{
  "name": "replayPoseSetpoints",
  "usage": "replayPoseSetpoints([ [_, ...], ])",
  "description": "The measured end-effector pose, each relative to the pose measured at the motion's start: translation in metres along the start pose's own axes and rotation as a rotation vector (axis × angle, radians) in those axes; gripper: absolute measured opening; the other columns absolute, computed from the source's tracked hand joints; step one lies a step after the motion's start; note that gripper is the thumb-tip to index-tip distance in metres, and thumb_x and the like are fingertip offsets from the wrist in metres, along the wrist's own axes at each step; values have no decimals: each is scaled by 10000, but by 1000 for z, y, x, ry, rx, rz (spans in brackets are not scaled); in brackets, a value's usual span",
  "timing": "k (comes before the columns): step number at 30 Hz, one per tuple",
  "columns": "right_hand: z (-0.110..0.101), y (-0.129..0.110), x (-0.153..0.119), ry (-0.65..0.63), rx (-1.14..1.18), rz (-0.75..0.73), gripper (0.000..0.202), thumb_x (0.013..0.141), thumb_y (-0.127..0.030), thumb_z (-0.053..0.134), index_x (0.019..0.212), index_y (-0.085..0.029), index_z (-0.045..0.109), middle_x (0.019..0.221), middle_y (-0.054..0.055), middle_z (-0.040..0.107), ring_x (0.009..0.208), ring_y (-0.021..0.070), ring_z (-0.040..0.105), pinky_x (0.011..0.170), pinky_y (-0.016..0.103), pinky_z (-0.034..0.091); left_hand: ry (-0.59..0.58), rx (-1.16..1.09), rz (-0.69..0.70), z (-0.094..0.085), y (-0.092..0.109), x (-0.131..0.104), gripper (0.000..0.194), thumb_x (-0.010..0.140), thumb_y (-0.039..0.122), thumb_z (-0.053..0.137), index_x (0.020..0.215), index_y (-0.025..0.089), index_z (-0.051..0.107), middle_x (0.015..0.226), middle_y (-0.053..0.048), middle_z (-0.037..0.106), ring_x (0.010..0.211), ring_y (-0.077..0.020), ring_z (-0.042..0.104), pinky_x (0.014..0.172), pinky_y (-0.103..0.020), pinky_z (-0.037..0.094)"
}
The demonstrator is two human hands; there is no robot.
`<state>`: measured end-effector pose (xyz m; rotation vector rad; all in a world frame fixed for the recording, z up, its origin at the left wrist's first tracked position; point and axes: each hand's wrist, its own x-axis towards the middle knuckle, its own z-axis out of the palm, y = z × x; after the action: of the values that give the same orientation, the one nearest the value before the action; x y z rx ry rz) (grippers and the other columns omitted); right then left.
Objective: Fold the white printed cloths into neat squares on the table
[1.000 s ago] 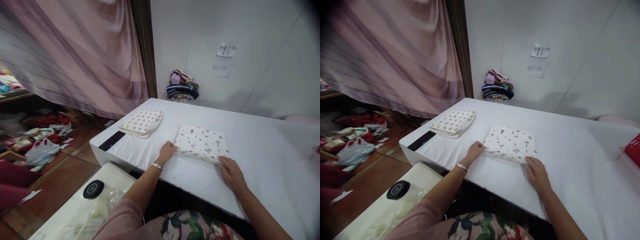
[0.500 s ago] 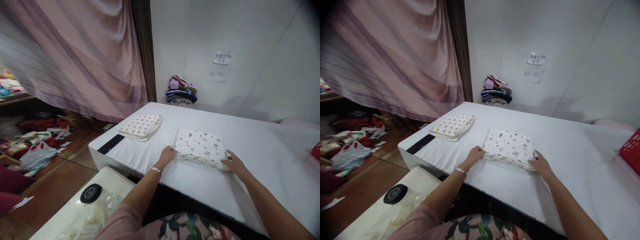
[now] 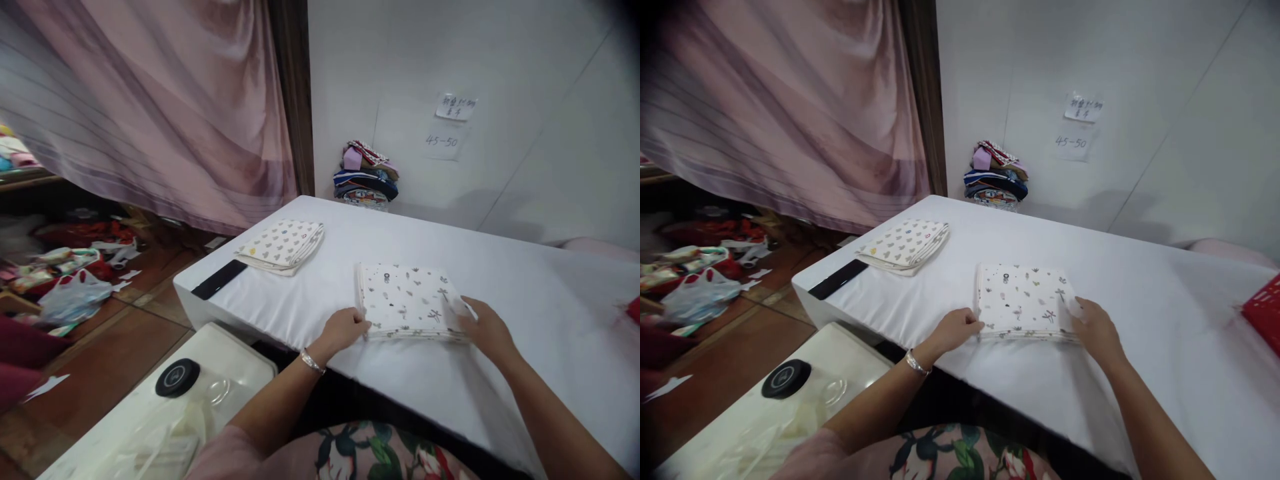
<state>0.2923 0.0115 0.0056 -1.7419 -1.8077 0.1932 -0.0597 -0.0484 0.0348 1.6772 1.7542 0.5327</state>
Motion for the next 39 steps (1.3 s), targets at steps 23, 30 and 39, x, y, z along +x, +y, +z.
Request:
replayPoseSetpoints([
  [23, 75, -141, -48, -395, -268, -598, 560, 948, -523, 287, 1411, -226, 396, 1504, 84, 307, 1392, 264, 239, 1093, 509, 230, 212, -252, -156, -10, 5, 111, 298, 846, 405, 502, 780, 152, 643, 777, -75, 702, 793, -181, 637, 696, -252, 428],
  [30, 76, -142, -51, -342, -287, -657, 505, 961, -464, 307, 1425, -274, 367, 1515, 56, 284, 1392, 263, 240, 1079, 512, 239, 175, -238, -144, -3, 11, 115, 294, 763, 445, 617, 859, 167, 632, 889, -65, 706, 802, -192, 640, 674, -258, 431],
  [39, 76, -149, -65, -292, -260, -804, 411, 950, -283, 372, 1333, -200, 498, 1453, 101, 401, 1338, 265, 341, 1068, 484, 263, 231, -287, -186, 2, 8, 123, 341, 728, 357, 639, 1010, 174, 580, 1029, -82, 675, 907, -214, 630, 743, -279, 433],
])
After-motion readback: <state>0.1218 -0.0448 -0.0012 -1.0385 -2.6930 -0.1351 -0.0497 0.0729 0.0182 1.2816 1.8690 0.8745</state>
